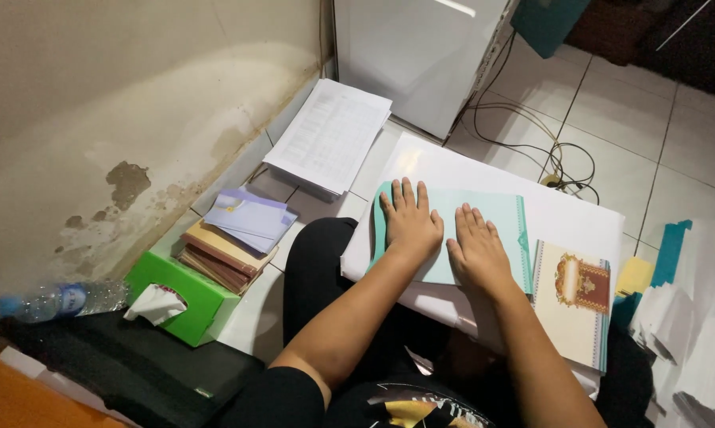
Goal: Folding paper covers and inserting pages to assemble booklets on the floor.
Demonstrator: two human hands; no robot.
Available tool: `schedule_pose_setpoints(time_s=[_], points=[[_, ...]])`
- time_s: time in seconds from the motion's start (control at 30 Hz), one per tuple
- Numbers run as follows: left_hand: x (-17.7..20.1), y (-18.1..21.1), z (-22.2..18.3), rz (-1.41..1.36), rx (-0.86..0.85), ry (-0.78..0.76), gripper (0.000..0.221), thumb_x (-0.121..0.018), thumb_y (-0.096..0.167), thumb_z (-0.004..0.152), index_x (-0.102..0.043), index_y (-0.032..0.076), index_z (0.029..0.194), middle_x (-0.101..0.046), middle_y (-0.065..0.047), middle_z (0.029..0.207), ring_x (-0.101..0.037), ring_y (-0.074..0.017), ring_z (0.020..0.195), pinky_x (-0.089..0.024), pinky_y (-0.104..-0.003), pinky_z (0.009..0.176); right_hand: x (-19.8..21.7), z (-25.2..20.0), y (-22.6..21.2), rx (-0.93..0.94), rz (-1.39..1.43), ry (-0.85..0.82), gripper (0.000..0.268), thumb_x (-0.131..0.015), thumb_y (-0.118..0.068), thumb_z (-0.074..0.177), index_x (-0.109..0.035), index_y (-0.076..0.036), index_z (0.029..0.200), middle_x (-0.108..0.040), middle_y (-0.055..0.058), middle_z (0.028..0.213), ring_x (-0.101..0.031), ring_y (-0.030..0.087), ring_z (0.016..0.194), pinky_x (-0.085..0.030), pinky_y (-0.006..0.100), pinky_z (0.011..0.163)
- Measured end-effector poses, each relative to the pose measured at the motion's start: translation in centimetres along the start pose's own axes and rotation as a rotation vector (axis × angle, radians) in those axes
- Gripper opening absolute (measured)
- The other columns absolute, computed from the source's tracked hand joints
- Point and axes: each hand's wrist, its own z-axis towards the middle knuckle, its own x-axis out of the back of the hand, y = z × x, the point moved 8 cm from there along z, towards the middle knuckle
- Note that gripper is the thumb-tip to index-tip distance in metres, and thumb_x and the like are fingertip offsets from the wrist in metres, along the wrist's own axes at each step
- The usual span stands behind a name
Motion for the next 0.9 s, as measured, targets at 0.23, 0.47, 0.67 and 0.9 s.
schedule_pose_setpoints(time_s=[0.23,0.47,0.67,0.9], points=[[-0.3,-0.2,0.5,0.025,0.007,-0.018,0.070,-0.025,0.034,0.099,-0.019,0.003,0.161,-0.015,-0.030,0.166,-0.001,-0.0449,0.157,0.008,-0.067,0.121,0.6,4.9,0.7,0.037,0.007,0.061,0.065,-0.027,-0.043,0.107,-0.026,-0.009,0.163,-0.025,0.012,0.169,-0.021,0.026,0.156,-0.009,0.046,0.125],[0.2,-0.1,0.0,0.017,0.004,0.030,0.068,-0.026,0.034,0.099,-0.023,0.002,0.160,-0.019,-0.029,0.165,-0.004,-0.0438,0.157,0.006,-0.065,0.121,0.9,4.2,0.4,0.070,-0.022,0.120,0.063,-0.027,-0.042,0.108,-0.029,-0.009,0.162,-0.028,0.013,0.168,-0.024,0.026,0.155,-0.013,0.043,0.126],[0.3,-0.1,-0.1,0.003,0.004,0.046,0.070,-0.028,0.034,0.099,-0.023,0.001,0.160,-0.018,-0.030,0.165,-0.005,-0.0445,0.157,0.006,-0.065,0.121,0.8,-1.0,-1.0,0.044,-0.024,0.089,0.065,-0.028,-0.043,0.106,-0.026,-0.009,0.162,-0.026,0.013,0.168,-0.023,0.027,0.155,-0.013,0.043,0.125],[0.0,-0.2,0.3,0.011,0.011,0.031,0.071,-0.027,0.037,0.099,-0.023,0.002,0.160,-0.017,-0.030,0.166,-0.005,-0.0444,0.157,0.006,-0.065,0.121,-0.5,0.6,0.1,0.042,-0.027,0.014,0.067,-0.027,-0.046,0.106,-0.021,-0.012,0.163,-0.020,0.011,0.170,-0.019,0.026,0.156,-0.011,0.044,0.125]])
